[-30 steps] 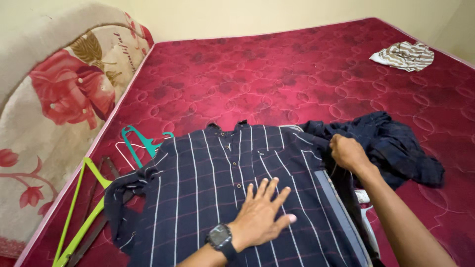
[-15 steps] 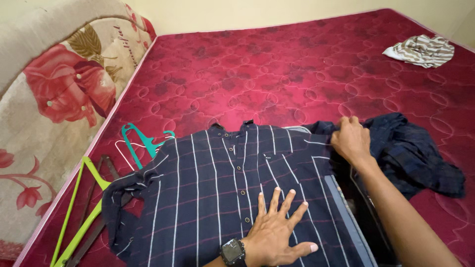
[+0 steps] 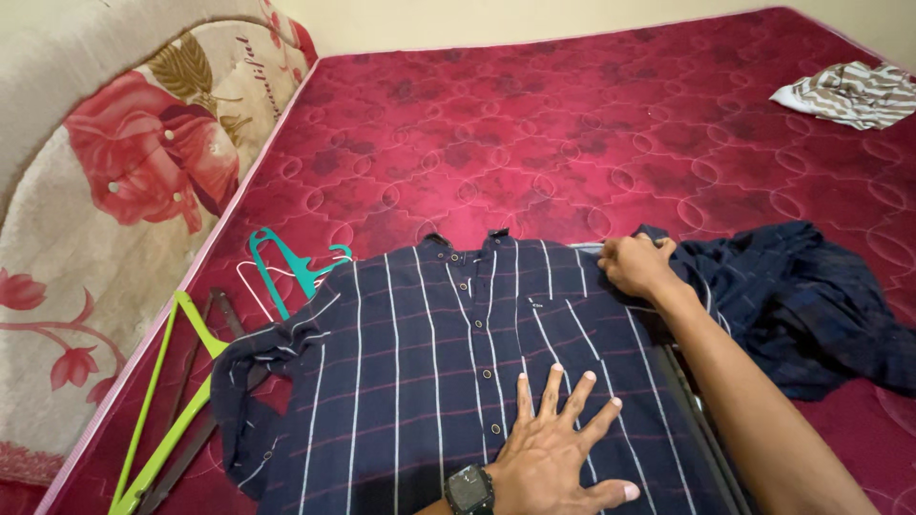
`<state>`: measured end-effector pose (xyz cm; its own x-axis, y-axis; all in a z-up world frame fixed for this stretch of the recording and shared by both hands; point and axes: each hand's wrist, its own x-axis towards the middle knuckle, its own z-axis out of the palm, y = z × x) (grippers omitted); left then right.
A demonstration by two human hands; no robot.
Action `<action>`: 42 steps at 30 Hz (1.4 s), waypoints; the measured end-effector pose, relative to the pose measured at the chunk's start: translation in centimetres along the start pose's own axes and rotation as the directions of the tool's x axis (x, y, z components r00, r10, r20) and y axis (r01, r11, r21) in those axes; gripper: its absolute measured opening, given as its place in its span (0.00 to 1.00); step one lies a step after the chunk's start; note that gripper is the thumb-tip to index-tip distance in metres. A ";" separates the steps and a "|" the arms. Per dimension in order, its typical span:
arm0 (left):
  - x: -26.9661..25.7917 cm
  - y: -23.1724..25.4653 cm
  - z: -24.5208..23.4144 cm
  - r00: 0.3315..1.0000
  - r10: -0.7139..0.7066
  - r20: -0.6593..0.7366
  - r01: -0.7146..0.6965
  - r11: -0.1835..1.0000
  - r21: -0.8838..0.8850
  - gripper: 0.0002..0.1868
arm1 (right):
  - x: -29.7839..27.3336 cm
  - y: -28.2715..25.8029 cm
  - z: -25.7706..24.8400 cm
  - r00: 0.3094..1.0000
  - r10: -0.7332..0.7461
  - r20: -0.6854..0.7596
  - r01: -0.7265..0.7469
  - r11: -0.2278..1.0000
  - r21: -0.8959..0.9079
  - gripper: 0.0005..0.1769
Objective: The person lays a dark striped shirt flat on a suitcase and uses a lint roller to remove lint from the shirt's surface. The person repeatedly rolls the lint roller over the shirt's front and sleeves.
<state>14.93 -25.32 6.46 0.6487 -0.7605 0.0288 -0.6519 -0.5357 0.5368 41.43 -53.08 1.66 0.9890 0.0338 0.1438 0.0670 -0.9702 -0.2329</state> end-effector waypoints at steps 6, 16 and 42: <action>1.0 -0.6 1.0 0.999 0.024 -0.032 -0.023 0.999 0.029 0.57 | 1.0 1.3 0.6 0.997 0.066 -0.050 -0.068 0.997 -0.032 0.12; 2.2 -0.7 1.6 0.993 0.078 -0.090 -0.075 0.997 0.032 0.56 | 1.0 2.2 0.2 0.983 0.119 -0.138 -0.130 0.988 -0.077 0.10; -7.8 -4.7 -6.6 0.855 -0.487 -0.181 0.517 0.830 0.208 0.53 | -17.0 -6.2 -4.8 0.970 -0.241 -0.013 0.239 0.966 -0.095 0.39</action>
<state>15.50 -14.48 9.30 0.9427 -0.3230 -0.0841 -0.2878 -0.9143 0.2850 23.61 -48.84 5.32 0.9419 0.2638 0.2079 0.2886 -0.9523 -0.0995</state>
